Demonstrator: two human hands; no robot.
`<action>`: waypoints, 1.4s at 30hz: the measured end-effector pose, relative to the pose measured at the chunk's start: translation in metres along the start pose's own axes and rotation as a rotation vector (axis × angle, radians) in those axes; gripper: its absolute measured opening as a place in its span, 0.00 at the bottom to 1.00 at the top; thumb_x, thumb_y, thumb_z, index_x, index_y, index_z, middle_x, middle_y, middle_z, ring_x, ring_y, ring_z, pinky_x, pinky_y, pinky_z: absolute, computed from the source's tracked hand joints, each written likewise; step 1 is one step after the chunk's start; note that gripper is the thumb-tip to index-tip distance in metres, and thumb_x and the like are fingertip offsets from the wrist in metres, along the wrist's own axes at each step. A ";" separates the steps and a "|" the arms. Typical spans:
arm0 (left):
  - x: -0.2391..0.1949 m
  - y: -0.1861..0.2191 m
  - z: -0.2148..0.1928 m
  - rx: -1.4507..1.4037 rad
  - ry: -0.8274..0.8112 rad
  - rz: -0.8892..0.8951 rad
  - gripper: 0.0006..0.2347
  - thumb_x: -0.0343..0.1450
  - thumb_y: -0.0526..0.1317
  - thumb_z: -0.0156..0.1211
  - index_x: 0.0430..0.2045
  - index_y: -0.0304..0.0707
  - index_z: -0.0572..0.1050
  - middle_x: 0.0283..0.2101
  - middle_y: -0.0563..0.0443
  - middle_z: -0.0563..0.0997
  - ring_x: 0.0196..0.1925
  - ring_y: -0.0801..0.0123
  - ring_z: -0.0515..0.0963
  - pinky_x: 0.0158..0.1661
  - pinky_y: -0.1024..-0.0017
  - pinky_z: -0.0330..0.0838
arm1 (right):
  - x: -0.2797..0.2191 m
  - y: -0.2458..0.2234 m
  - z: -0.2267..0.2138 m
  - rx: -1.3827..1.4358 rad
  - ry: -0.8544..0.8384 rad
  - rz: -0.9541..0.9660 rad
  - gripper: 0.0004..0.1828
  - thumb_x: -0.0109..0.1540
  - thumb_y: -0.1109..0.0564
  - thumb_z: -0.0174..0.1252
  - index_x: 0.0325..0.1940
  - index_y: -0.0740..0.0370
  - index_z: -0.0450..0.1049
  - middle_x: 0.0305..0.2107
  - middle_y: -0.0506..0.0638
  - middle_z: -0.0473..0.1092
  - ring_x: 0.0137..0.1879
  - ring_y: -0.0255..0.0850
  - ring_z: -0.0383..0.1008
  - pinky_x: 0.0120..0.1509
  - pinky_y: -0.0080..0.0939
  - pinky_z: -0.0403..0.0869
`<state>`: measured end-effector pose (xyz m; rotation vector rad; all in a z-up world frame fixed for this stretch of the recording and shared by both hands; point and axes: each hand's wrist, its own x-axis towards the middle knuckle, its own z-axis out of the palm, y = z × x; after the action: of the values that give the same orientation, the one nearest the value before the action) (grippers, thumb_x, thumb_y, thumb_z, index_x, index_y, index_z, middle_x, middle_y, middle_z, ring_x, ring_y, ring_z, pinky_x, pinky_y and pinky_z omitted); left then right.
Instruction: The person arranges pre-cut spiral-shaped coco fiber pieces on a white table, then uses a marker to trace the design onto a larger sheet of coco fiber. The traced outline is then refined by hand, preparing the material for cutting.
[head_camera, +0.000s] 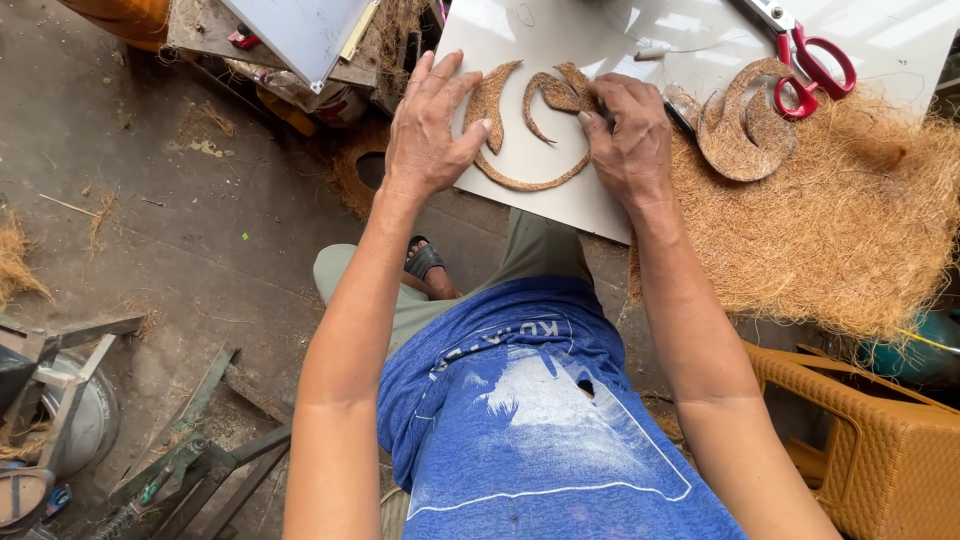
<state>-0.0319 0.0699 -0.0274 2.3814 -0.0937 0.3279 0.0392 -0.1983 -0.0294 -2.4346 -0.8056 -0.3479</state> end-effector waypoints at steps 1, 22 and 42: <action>0.000 0.000 -0.001 0.001 0.002 0.001 0.23 0.68 0.47 0.57 0.58 0.40 0.72 0.67 0.39 0.64 0.72 0.45 0.55 0.66 0.46 0.56 | 0.000 -0.003 -0.004 0.000 0.002 -0.002 0.16 0.65 0.59 0.64 0.55 0.66 0.76 0.49 0.63 0.73 0.55 0.53 0.70 0.57 0.53 0.71; -0.032 0.007 -0.014 0.086 -0.181 -0.105 0.37 0.71 0.68 0.38 0.71 0.46 0.49 0.76 0.48 0.45 0.78 0.58 0.41 0.71 0.42 0.31 | -0.042 -0.056 -0.061 0.097 -0.158 0.077 0.24 0.66 0.51 0.58 0.63 0.67 0.69 0.62 0.64 0.63 0.67 0.59 0.62 0.69 0.61 0.67; -0.079 0.059 -0.005 -1.038 0.269 -1.294 0.14 0.69 0.35 0.62 0.44 0.29 0.67 0.44 0.39 0.74 0.44 0.57 0.82 0.43 0.64 0.81 | 0.029 -0.015 -0.080 0.625 -0.338 0.947 0.19 0.62 0.63 0.63 0.57 0.67 0.74 0.38 0.56 0.75 0.42 0.36 0.75 0.48 0.34 0.77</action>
<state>-0.1185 0.0275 -0.0061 1.0010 1.0736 -0.0616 0.0475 -0.2198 0.0537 -1.9917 0.1780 0.5965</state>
